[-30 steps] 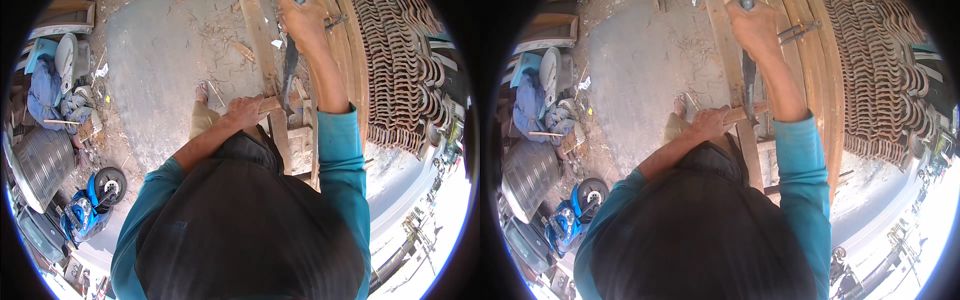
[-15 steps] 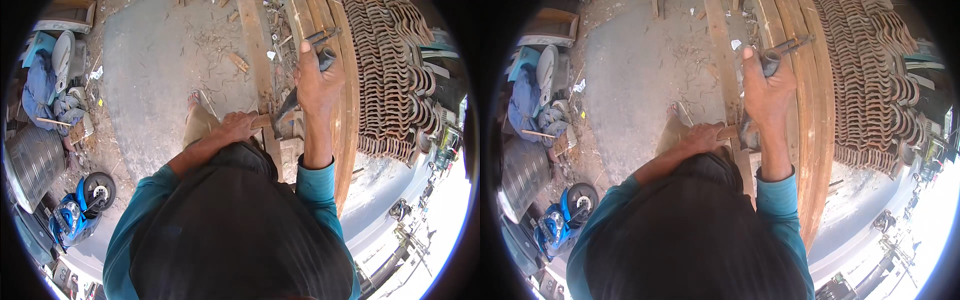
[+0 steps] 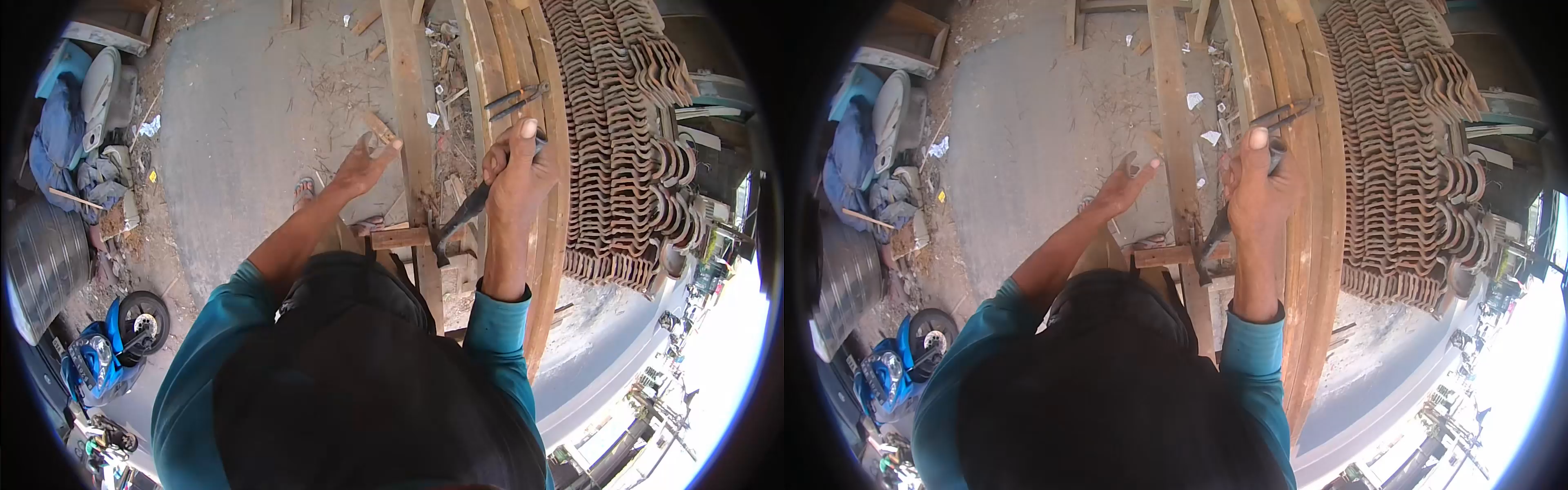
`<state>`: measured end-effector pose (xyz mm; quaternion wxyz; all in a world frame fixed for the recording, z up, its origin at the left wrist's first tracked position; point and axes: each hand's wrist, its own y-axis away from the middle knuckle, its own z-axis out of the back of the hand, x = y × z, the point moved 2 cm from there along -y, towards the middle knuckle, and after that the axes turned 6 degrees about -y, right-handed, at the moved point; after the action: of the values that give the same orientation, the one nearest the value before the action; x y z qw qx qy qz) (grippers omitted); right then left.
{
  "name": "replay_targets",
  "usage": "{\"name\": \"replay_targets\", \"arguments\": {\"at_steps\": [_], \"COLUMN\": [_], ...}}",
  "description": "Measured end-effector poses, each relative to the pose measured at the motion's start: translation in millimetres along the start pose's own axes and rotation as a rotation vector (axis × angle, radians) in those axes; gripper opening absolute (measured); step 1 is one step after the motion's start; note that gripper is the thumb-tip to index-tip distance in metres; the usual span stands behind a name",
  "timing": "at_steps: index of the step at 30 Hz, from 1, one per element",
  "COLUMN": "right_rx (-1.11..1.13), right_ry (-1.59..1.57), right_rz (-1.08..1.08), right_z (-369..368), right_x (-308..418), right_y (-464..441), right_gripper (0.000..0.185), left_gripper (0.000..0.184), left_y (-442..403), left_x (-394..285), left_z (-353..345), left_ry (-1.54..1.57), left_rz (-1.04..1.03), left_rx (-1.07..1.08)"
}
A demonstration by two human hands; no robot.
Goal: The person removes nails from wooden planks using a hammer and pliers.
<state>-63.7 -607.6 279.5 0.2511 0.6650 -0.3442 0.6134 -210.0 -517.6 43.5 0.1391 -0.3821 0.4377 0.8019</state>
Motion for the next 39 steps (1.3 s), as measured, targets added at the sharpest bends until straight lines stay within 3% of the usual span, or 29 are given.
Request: {"name": "replay_targets", "arguments": {"at_steps": [1, 3, 6, 10, 13, 16, 18, 20, 25, 26, 29, 31, 34, 37, 39], "right_rx": [-0.025, -0.059, 0.000, -0.045, -0.016, -0.026, -0.076, 0.050, 0.030, 0.047, 0.039, 0.006, 0.099, 0.124, 0.173], "right_ry": [0.037, 0.071, 0.067, 0.027, 0.003, 0.032, 0.090, 0.054, -0.234, -0.168, -0.241, -0.347, -0.018, -0.019, -0.020], "right_rz": [-0.001, -0.030, 0.000, 0.072, 0.052, -0.020, -0.152, -0.136, -0.260, -0.203, -0.128, -0.236, -0.201, -0.155, -0.163], "right_z": [0.8, 2.2, 0.8, -16.0, -36.1, -48.0, -51.1, -51.0, -43.7, -42.9, -31.1, -41.5, -53.7, -44.4, -38.4], "right_x": [-1.7, -3.2, -7.8, -3.9, -7.7, -1.9, 3.1, 6.3, 0.7, 2.6, 1.9, 17.3, 9.3, -0.9, 6.1], "right_y": [-2.9, 1.8, 1.0, -19.2, -52.1, -82.6, -87.6, -91.4, -95.7, -96.7, -95.5, -99.8, -105.7, -112.8, -97.7], "right_gripper": [0.048, 0.049, 0.050, 0.053, 0.067, 0.073, 0.068, 0.063, 0.040, 0.048, 0.046, 0.047, 0.048, 0.047, 0.046], "left_gripper": [0.130, 0.113, 0.095, 0.076, 0.078, 0.072, 0.072, 0.082, 0.097, 0.097, 0.096, 0.084, 0.082, 0.082, 0.079], "left_y": [-29.4, -85.4, -127.2, -133.0, -143.8, -160.0, -163.9, -169.0, -153.2, -155.9, -163.3, -168.0, -171.9, -149.2, -152.0], "left_x": [-8.5, -25.0, -29.4, -52.9, -78.6, -89.2, -85.8, -85.7, -93.5, -95.1, -87.2, -87.2, -90.3, -105.9, -88.5], "left_z": [-1.4, -23.2, -53.7, -26.9, 6.6, 12.8, 6.9, 9.5, 14.4, 17.6, 7.1, 9.2, 11.8, 18.9, 2.9], "left_ry": [-0.012, 0.374, 0.331, 0.342, 0.435, 0.309, 0.182, 0.169, 0.104, 0.093, 0.078, 0.073, 0.049, 0.208, 0.271], "left_rz": [-0.041, 0.072, -0.038, -0.065, -0.096, -0.234, -0.199, -0.117, -0.007, 0.000, -0.070, -0.122, -0.010, -0.124, -0.075], "left_rx": [-0.026, -0.124, -0.281, -0.441, -0.360, -0.593, -0.686, -0.621, -0.506, -0.512, -0.542, -0.608, -0.607, -0.391, -0.423]}}
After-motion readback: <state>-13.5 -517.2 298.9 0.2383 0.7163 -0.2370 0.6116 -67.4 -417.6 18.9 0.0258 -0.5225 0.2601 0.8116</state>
